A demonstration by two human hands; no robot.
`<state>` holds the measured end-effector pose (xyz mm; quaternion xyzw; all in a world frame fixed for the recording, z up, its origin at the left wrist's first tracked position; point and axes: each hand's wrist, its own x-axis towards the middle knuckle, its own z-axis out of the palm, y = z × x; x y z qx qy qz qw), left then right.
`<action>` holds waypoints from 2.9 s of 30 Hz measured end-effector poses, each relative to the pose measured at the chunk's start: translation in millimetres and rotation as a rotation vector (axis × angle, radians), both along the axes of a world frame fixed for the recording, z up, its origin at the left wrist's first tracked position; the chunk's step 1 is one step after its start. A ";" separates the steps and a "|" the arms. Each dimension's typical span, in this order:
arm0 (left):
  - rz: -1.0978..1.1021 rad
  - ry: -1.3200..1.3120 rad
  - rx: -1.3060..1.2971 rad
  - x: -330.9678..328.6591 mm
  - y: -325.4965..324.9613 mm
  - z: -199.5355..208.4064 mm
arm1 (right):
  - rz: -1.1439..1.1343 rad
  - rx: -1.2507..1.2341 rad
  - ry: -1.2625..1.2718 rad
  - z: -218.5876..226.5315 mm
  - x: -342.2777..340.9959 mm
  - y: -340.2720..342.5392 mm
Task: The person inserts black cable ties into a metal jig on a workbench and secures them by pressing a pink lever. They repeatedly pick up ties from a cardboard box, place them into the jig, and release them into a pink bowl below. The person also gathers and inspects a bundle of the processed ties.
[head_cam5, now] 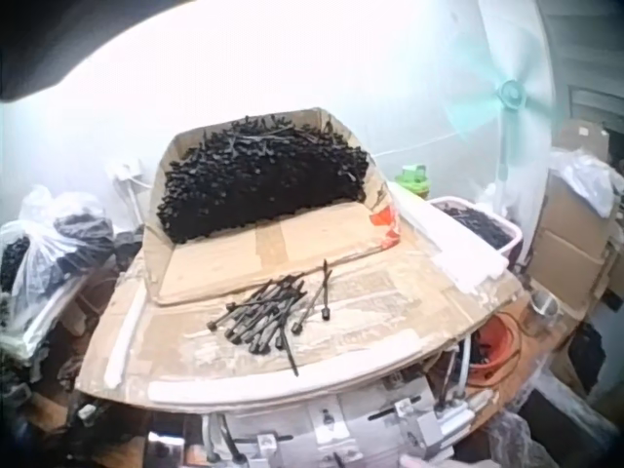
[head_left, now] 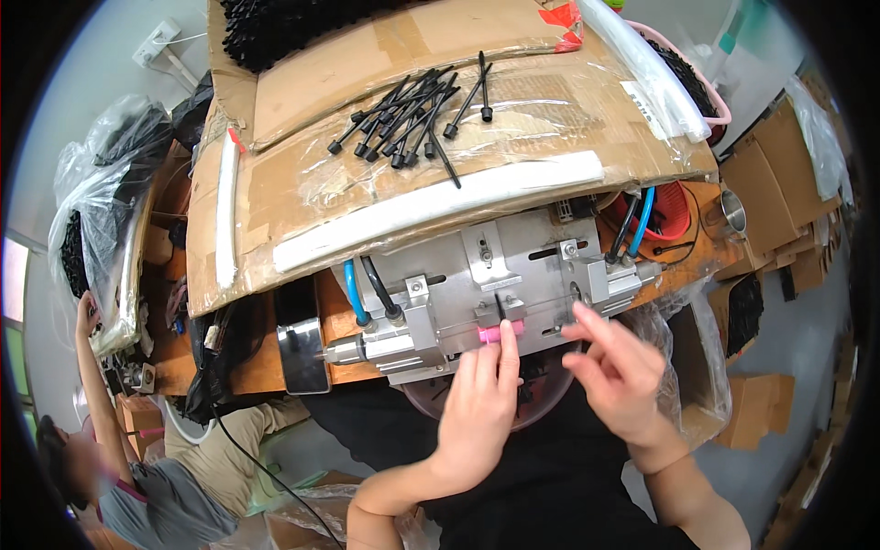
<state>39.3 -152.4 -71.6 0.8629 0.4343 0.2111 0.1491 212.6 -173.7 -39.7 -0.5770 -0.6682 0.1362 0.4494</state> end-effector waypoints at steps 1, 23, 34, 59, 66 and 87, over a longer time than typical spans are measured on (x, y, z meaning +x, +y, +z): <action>-0.031 0.007 -0.042 -10.0 10.9 16.7 | 0.014 0.110 -0.082 4.6 0.4 15.6; -0.044 -0.611 -0.244 -99.3 211.1 127.5 | 0.433 0.437 -0.733 95.4 13.2 246.9; 0.226 -0.420 0.140 -45.8 68.6 65.0 | 0.527 0.145 -0.774 91.9 -39.9 273.1; 0.167 -0.175 0.343 -11.5 117.7 62.3 | 0.232 0.094 -0.084 -44.9 -3.6 -9.5; 0.052 -0.157 0.091 -26.9 192.2 81.7 | 0.257 0.049 -0.102 -68.2 -22.1 0.6; 0.053 0.000 0.062 14.3 -16.3 -24.3 | 0.126 0.196 -0.383 82.7 61.1 199.2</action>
